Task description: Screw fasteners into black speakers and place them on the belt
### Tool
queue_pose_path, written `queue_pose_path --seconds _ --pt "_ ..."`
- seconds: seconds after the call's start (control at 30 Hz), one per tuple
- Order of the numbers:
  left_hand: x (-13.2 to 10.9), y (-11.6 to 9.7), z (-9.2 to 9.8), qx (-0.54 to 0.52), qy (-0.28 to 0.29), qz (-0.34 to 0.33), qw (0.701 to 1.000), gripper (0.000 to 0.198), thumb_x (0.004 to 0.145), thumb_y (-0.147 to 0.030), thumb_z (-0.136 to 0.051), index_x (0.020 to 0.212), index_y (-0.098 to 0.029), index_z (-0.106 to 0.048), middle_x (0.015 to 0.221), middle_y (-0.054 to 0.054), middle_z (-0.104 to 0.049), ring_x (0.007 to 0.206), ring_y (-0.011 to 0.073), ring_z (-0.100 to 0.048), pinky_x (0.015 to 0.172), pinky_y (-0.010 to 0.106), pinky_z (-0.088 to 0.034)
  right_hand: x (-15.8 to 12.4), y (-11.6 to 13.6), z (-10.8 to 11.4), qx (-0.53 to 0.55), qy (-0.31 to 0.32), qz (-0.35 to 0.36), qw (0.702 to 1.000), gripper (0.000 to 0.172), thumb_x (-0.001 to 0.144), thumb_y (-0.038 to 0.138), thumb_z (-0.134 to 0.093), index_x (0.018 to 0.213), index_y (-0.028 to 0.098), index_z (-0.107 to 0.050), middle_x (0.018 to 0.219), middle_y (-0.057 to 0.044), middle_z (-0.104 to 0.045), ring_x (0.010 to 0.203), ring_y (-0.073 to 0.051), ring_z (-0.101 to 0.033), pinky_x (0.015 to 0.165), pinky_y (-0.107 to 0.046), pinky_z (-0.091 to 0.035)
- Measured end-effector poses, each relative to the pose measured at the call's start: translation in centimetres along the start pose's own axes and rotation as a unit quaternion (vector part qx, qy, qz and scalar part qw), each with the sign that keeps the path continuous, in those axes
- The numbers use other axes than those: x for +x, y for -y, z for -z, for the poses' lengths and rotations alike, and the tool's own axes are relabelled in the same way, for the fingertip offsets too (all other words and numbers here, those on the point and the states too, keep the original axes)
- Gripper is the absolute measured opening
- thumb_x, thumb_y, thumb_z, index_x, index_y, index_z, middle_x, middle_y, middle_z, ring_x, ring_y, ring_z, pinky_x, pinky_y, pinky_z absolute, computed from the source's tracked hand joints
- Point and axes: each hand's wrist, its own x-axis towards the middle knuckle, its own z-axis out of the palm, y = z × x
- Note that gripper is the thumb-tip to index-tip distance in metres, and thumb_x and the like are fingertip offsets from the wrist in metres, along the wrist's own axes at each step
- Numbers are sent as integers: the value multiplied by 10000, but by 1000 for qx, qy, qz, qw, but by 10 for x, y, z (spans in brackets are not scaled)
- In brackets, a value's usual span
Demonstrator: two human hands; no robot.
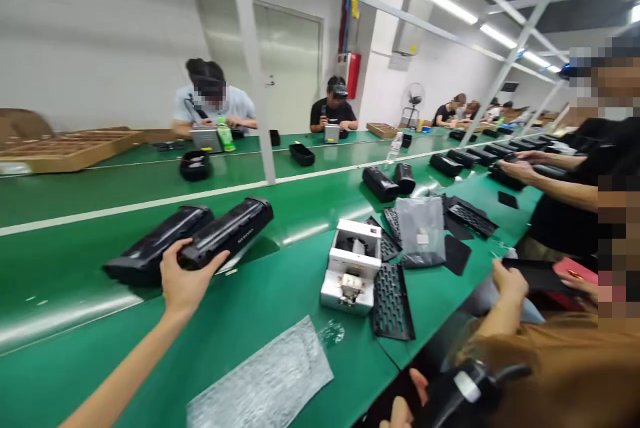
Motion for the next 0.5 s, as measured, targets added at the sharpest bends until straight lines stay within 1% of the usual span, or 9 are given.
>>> queue_pose_path --seconds 0.07,0.13,0.2,0.27,0.33,0.4,0.43,0.47,0.5 --pt "21 -15 -38 7 9 -4 1000 857 688 -812 -864 1358 -338 -617 1661 130 -589 1604 581 -492 1283 852 -432 24 -8 25 -33 -44 -13 998 319 1114 475 -794 1338 250 -757 1238 -83 -778 1026 -236 -787 827 -364 -704" --pt "29 -25 -64 7 23 -1 1000 786 726 -803 -838 1337 -359 -619 1726 149 -528 1680 599 -387 1285 922 -358 43 -12 49 -64 -84 -24 994 303 1117 477 -782 1369 311 -756 1240 -50 -772 1095 -271 -792 828 -379 -709" --pt "30 -27 -80 1 32 8 999 800 757 -820 -786 1373 -346 -594 1788 193 -437 1718 603 -317 1278 958 -307 52 -13 67 -91 -111 -34 989 327 1115 492 -762 1411 354 -749 1226 -16 -761 1172 -320 -792 833 -424 -723" --pt "28 -23 -89 -5 38 15 999 871 768 -845 -746 1439 -323 -558 1819 235 -359 1739 616 -248 1277 965 -284 52 -11 75 -110 -124 -40 985 314 1128 484 -731 1413 355 -752 1249 -11 -757 1235 -342 -780 872 -444 -722" --pt "29 -20 -93 -10 47 11 999 932 773 -867 -747 1475 -287 -549 1802 259 -373 1733 637 -219 1294 942 -280 46 -6 68 -114 -120 -38 985 294 1149 474 -707 1395 322 -762 1295 -44 -759 1266 -342 -765 920 -443 -713" --pt "31 -22 -93 -14 60 -10 998 896 852 -834 -765 1493 -235 -581 1747 234 -473 1700 618 -297 1327 883 -296 35 2 47 -98 -96 -23 990 285 1131 465 -746 1378 324 -772 1300 -47 -764 1271 -352 -758 920 -453 -712" --pt "32 -25 -91 -17 65 -27 997 830 922 -778 -768 1506 -213 -598 1717 206 -524 1674 579 -368 1344 839 -311 28 7 32 -83 -76 -12 994 301 1086 465 -813 1364 356 -780 1284 -35 -772 1266 -364 -757 889 -454 -717" --pt "33 -29 -88 -18 69 -44 996 725 1007 -677 -772 1540 -213 -611 1699 163 -558 1623 504 -470 1344 785 -366 20 13 16 -64 -49 2 997 359 1025 464 -883 1359 377 -783 1267 -27 -776 1257 -378 -760 849 -460 -725" --pt "32 -33 -83 -19 70 -59 996 646 1047 -586 -789 1555 -222 -626 1676 158 -586 1557 432 -558 1311 740 -442 10 19 -1 -42 -15 19 999 434 966 465 -942 1362 385 -783 1258 -28 -777 1248 -390 -762 815 -468 -731"
